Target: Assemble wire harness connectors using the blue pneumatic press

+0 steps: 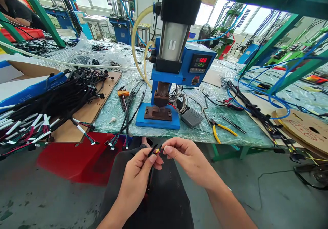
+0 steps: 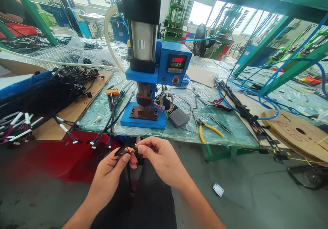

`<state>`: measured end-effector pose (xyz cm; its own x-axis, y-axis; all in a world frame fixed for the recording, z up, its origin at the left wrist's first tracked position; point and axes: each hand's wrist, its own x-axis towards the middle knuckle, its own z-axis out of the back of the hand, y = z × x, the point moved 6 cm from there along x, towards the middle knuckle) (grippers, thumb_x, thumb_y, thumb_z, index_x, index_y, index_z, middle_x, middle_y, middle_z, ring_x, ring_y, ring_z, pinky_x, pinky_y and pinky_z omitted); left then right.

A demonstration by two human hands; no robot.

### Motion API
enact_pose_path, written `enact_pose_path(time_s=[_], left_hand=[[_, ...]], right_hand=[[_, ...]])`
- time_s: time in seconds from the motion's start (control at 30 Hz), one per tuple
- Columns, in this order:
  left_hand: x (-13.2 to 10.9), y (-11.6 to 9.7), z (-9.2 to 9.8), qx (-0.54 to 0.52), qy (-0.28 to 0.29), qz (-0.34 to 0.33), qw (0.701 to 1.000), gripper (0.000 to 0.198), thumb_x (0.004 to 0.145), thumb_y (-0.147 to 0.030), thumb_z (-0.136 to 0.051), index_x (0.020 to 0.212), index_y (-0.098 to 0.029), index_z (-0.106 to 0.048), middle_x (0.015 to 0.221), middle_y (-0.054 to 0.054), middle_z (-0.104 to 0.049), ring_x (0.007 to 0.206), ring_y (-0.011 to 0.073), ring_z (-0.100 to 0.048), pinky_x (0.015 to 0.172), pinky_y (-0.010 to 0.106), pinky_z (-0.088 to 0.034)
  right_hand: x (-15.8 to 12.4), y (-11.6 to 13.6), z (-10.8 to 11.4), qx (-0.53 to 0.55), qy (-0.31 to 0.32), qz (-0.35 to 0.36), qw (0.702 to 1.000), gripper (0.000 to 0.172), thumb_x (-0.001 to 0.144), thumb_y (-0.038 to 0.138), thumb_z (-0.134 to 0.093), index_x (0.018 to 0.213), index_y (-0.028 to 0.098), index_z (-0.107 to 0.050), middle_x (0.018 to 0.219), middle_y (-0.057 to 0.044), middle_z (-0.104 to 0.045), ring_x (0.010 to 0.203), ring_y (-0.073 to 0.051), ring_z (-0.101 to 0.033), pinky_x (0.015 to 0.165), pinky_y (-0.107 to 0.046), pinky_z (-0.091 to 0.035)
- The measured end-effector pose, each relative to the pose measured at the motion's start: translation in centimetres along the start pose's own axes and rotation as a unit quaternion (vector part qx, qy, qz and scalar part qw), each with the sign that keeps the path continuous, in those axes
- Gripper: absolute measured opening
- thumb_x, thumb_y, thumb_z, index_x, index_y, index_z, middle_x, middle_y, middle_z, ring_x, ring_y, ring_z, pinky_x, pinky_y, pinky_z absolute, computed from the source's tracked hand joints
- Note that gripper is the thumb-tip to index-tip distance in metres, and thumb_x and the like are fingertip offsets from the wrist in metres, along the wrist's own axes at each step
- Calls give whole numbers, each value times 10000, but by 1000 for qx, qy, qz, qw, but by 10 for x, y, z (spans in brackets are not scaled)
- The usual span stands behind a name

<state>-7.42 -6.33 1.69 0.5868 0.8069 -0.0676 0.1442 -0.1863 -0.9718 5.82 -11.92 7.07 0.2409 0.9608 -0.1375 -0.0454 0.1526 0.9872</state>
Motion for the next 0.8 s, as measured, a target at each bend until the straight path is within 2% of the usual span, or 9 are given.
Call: enact_pose_path(time_s=[0.07,0.2,0.33,0.47,0.63,0.8], left_hand=[[2,-2,-2,15,0,-15,1000,214,924,-367,-587,817,-199,-664,723,-8,-648,681,114,-586,686,215,-494],[5,-1,-1,29,-1,-25,999,194,943,-374,-554,928,-204,-645,727,-19,-620,688,113,-576,695,220,-488],[7,5,2,30,-8,-10,999,199,928,-381,-578,980,-199,-640,785,-6,-657,727,128,-625,745,246,-505],[11,5,6,49,-22,-7,999,203,886,-384,-640,934,-191,-680,793,10,-692,779,150,-653,762,247,-504],[16,-1,10,50,-45,-19,998,210,887,-386,-641,868,-192,-720,778,6,-704,763,136,-638,763,227,-493],[17,1,12,-7,-47,1,999,245,884,-399,-650,983,-193,-739,795,8,-700,752,135,-636,760,243,-518]], right_hand=[[0,1,0,-18,-26,5,999,223,908,381,-641,870,170,-700,828,-10,-674,778,-132,-591,732,-253,-474],[1,3,1,-52,-66,14,996,192,906,358,-640,880,179,-706,850,-7,-689,802,-137,-604,734,-247,-475],[2,6,1,-63,-77,25,995,175,913,341,-627,906,188,-711,866,-6,-704,805,-139,-620,729,-245,-486],[1,7,1,-72,-86,38,993,172,913,342,-627,911,190,-709,861,-10,-708,783,-140,-626,707,-245,-499],[-1,3,2,-75,-110,49,990,245,938,387,-594,1109,242,-692,1009,-20,-717,888,-156,-642,777,-266,-514],[0,-1,-1,-89,-102,55,989,249,956,382,-567,1149,270,-677,1083,-19,-706,978,-166,-639,832,-277,-513]])
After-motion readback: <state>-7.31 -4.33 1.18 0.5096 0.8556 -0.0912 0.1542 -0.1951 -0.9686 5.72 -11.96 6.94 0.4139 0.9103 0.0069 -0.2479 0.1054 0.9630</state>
